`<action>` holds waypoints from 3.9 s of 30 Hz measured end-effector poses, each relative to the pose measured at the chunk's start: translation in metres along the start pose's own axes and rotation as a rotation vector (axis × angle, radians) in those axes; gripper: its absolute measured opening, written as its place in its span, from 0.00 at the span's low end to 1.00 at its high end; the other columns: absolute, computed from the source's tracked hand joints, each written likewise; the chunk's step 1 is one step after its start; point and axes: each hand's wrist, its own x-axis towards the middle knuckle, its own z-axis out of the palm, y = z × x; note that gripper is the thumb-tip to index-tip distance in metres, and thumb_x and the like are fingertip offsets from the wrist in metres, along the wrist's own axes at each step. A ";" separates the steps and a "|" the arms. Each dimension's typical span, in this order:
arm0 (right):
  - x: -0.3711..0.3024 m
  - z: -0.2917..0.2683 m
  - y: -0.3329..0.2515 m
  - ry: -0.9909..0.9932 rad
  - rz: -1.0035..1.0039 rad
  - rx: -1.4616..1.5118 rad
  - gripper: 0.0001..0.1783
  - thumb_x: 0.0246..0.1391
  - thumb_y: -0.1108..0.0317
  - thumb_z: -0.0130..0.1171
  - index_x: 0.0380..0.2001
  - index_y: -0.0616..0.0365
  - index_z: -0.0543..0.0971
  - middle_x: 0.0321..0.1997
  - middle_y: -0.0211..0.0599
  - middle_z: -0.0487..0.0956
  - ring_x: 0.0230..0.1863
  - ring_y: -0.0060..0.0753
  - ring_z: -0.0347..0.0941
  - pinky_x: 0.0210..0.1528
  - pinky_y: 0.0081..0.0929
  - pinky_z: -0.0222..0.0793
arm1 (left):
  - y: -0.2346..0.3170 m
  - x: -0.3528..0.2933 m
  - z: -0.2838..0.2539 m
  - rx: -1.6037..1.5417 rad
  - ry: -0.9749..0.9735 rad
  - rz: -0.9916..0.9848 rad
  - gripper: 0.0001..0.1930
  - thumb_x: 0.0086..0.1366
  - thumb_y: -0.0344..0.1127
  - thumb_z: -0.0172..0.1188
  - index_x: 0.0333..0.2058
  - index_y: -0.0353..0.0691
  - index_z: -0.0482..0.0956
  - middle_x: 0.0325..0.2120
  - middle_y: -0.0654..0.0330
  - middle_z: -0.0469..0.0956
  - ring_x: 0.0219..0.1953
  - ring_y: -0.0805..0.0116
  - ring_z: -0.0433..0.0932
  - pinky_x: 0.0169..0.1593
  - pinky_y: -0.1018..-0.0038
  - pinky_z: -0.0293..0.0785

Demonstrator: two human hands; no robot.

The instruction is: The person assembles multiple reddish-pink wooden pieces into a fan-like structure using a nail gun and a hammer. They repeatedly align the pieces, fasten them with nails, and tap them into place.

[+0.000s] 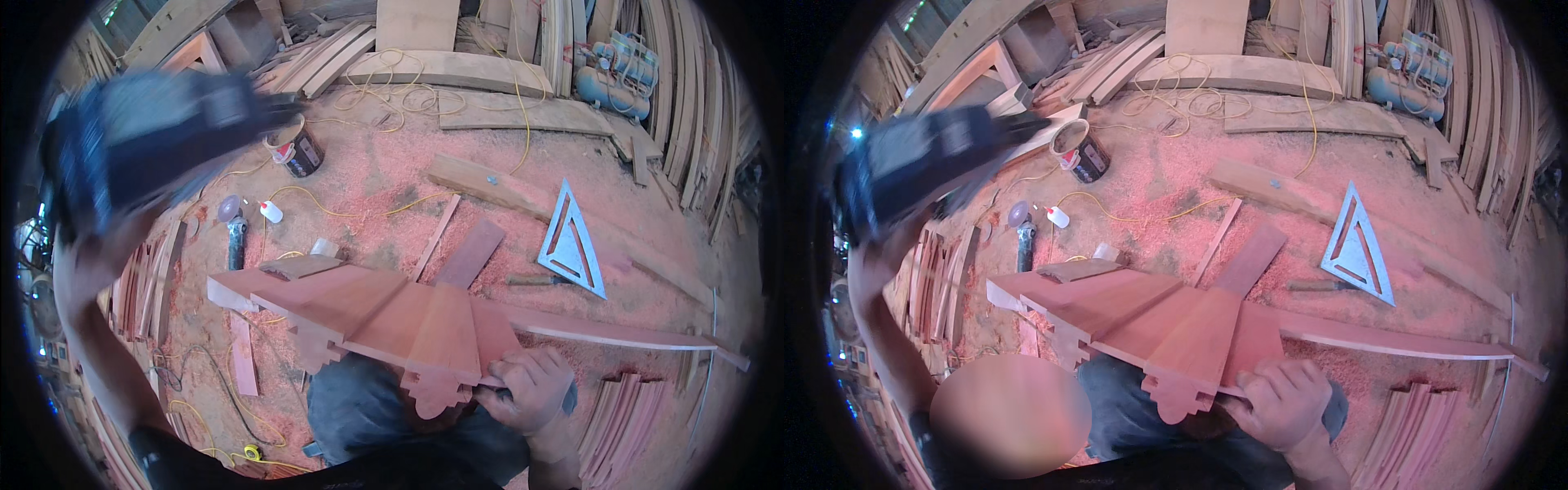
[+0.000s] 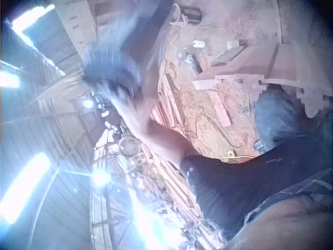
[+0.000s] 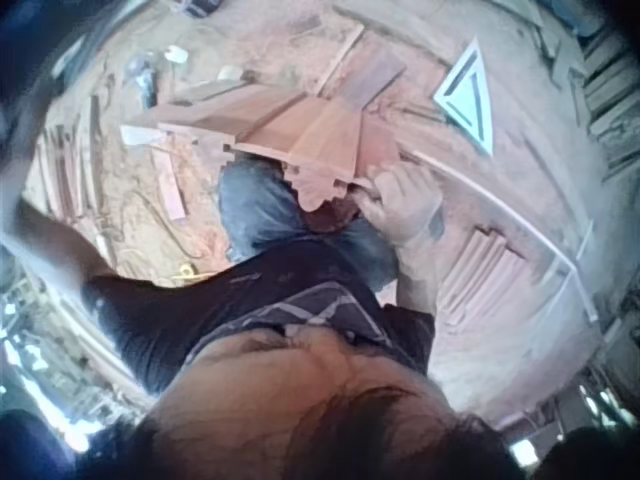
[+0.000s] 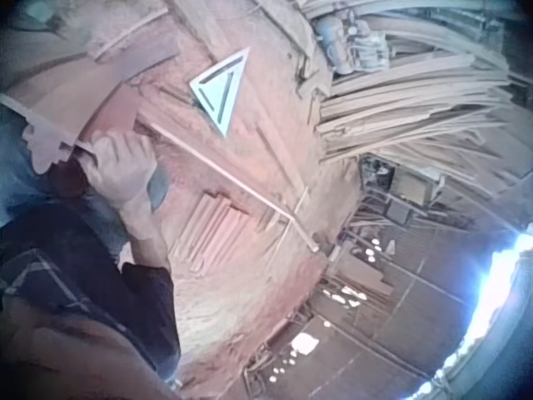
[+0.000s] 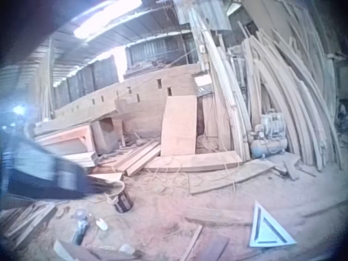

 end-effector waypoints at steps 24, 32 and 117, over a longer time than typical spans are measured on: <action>0.003 -0.017 -0.012 -0.175 0.027 0.169 0.17 0.49 0.63 0.75 0.41 0.52 0.81 0.39 0.33 0.83 0.45 0.39 0.84 0.42 0.44 0.73 | 0.022 0.217 0.398 -0.306 -1.382 0.116 0.24 0.64 0.57 0.72 0.40 0.38 0.88 0.25 0.58 0.83 0.25 0.68 0.82 0.30 0.69 0.78; 0.006 -0.015 -0.006 -0.157 0.005 0.216 0.11 0.53 0.69 0.70 0.41 0.54 0.82 0.38 0.34 0.84 0.43 0.41 0.85 0.40 0.41 0.75 | 0.012 0.221 0.422 -0.369 -1.445 0.096 0.27 0.65 0.58 0.72 0.41 0.34 0.87 0.26 0.56 0.84 0.25 0.67 0.83 0.30 0.69 0.80; 0.078 -0.010 0.034 -0.241 0.211 0.114 0.29 0.39 0.68 0.77 0.50 0.56 0.86 0.34 0.44 0.84 0.35 0.50 0.81 0.38 0.43 0.76 | -0.099 -0.211 0.045 0.396 -0.053 -0.710 0.18 0.60 0.36 0.73 0.49 0.41 0.83 0.33 0.42 0.85 0.37 0.38 0.86 0.40 0.49 0.80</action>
